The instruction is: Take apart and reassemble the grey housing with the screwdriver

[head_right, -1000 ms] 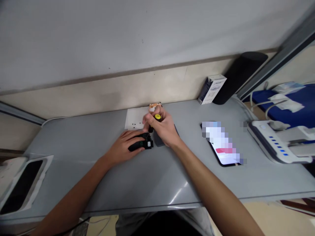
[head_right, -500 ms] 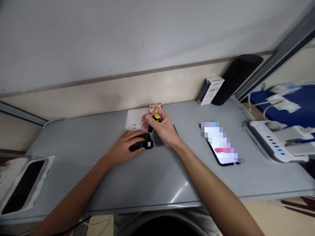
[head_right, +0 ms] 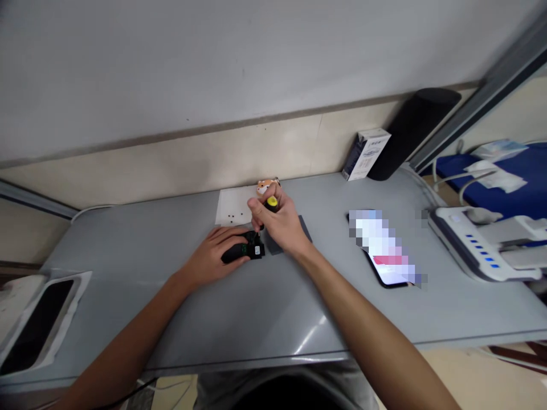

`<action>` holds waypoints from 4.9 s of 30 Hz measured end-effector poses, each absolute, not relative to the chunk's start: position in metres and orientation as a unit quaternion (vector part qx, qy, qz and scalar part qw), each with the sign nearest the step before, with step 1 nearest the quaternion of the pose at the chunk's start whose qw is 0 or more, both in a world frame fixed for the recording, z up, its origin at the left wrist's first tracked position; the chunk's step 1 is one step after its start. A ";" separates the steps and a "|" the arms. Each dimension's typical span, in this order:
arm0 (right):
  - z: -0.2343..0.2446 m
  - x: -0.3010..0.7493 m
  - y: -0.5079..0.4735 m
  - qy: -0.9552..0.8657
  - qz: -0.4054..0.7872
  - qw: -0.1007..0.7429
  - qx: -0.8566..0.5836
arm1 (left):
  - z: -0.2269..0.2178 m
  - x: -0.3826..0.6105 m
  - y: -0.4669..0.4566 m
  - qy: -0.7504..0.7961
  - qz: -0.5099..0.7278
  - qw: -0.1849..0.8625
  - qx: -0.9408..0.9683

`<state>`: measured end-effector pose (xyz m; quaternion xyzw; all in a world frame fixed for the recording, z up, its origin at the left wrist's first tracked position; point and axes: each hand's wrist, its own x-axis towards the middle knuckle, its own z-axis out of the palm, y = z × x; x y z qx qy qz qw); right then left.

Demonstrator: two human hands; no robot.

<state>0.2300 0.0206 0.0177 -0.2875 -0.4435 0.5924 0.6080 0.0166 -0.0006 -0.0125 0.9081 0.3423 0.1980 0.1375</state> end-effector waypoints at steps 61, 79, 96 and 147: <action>0.019 0.232 0.021 -0.442 0.656 0.561 -0.244 | -0.017 0.016 0.001 0.317 0.225 0.083 0.917; 0.019 0.239 0.024 -0.524 0.489 0.597 -0.360 | -0.014 0.015 0.001 0.315 0.210 0.079 0.922; 0.018 0.226 0.019 -0.514 0.566 0.572 -0.298 | -0.014 0.017 -0.001 0.329 0.219 0.078 0.915; 0.014 0.265 0.038 -0.485 0.278 0.622 -0.548 | -0.014 0.021 -0.005 0.313 0.194 0.051 0.928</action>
